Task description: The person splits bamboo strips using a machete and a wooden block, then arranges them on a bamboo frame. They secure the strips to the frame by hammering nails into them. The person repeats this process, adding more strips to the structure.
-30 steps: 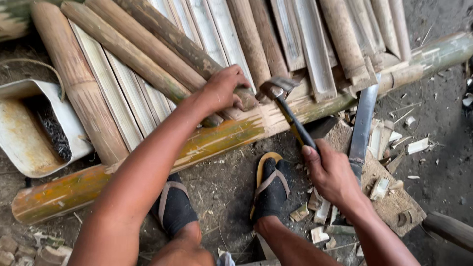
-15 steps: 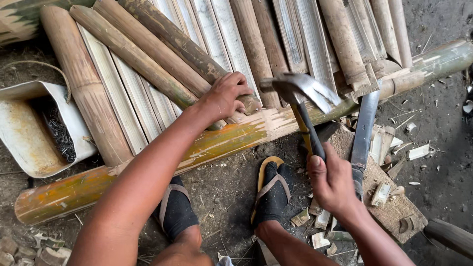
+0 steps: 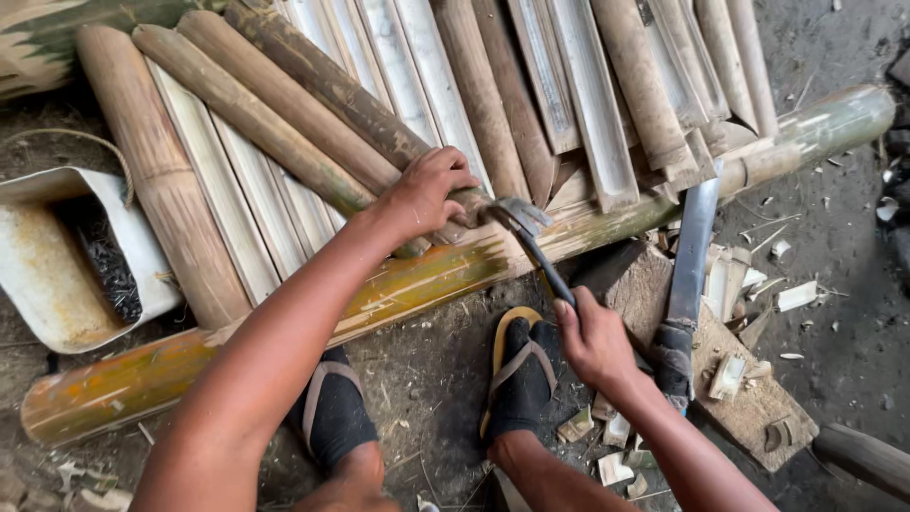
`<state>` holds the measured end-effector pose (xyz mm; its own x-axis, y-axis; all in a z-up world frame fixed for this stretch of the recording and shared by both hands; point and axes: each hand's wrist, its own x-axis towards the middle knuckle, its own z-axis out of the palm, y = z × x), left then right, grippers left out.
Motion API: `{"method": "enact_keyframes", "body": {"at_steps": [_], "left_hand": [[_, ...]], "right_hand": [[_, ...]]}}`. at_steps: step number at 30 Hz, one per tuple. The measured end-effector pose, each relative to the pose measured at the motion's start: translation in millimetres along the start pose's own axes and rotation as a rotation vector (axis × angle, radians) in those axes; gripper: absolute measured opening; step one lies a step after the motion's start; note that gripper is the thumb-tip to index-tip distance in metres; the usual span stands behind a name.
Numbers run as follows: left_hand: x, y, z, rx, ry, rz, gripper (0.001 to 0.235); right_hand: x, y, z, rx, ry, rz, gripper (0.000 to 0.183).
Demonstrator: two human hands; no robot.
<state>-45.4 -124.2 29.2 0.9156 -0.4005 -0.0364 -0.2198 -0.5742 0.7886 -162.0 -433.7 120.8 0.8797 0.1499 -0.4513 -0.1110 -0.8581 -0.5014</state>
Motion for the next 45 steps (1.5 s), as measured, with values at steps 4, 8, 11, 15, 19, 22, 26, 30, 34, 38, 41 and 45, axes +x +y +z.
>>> {"method": "enact_keyframes", "body": {"at_steps": [4,8,11,15,19,22,26,30,34,38,41,45], "left_hand": [[-18.2,4.0,3.2,-0.123,0.332,-0.069,0.038],[-73.6,-13.6,-29.0,-0.218,0.707,-0.267,0.022],[-131.7,-47.2,-73.3,0.145,0.972,-0.245,0.022],[-215.6,-120.8,-118.2,0.251,1.272,-0.426,0.034],[-284.2,-176.1,-132.3,-0.319,1.303,-0.887,0.017],[-314.8,-182.5,-118.6,-0.146,0.997,-1.147,0.021],[-316.0,-199.3,-116.5,-0.206,0.916,-1.193,0.030],[-304.3,-187.0,-127.1,-0.157,1.002,-1.296,0.025],[-282.3,-153.1,-140.9,0.272,1.201,-0.786,0.018],[-212.1,-107.8,-148.9,0.366,1.085,-0.362,0.022],[-113.3,-74.5,-126.6,0.246,0.922,-0.193,0.020],[9.2,-28.3,-70.3,0.088,0.469,-0.194,0.035]], "right_hand": [[10.6,-41.0,5.4,-0.005,0.230,-0.103,0.032],[43.0,-101.1,-1.5,-0.089,0.347,-0.482,0.039],[19.9,-144.8,-34.7,0.037,0.266,-0.748,0.038],[-30.7,-172.4,-86.6,0.423,-0.008,-0.630,0.036],[-38.3,-171.7,-101.7,0.378,0.007,-0.501,0.034],[-32.5,-170.6,-110.8,0.311,0.036,-0.431,0.033],[-5.2,-187.4,-86.5,0.300,0.007,-0.419,0.031],[7.6,-191.9,-77.8,0.284,0.003,-0.380,0.029],[20.1,-195.3,-69.9,0.302,-0.028,-0.368,0.027],[23.6,-187.6,-76.1,0.326,-0.013,-0.346,0.026],[26.7,-182.1,-84.8,0.372,-0.003,-0.333,0.024],[37.7,-162.2,-109.2,0.453,0.109,-0.333,0.023]]}}
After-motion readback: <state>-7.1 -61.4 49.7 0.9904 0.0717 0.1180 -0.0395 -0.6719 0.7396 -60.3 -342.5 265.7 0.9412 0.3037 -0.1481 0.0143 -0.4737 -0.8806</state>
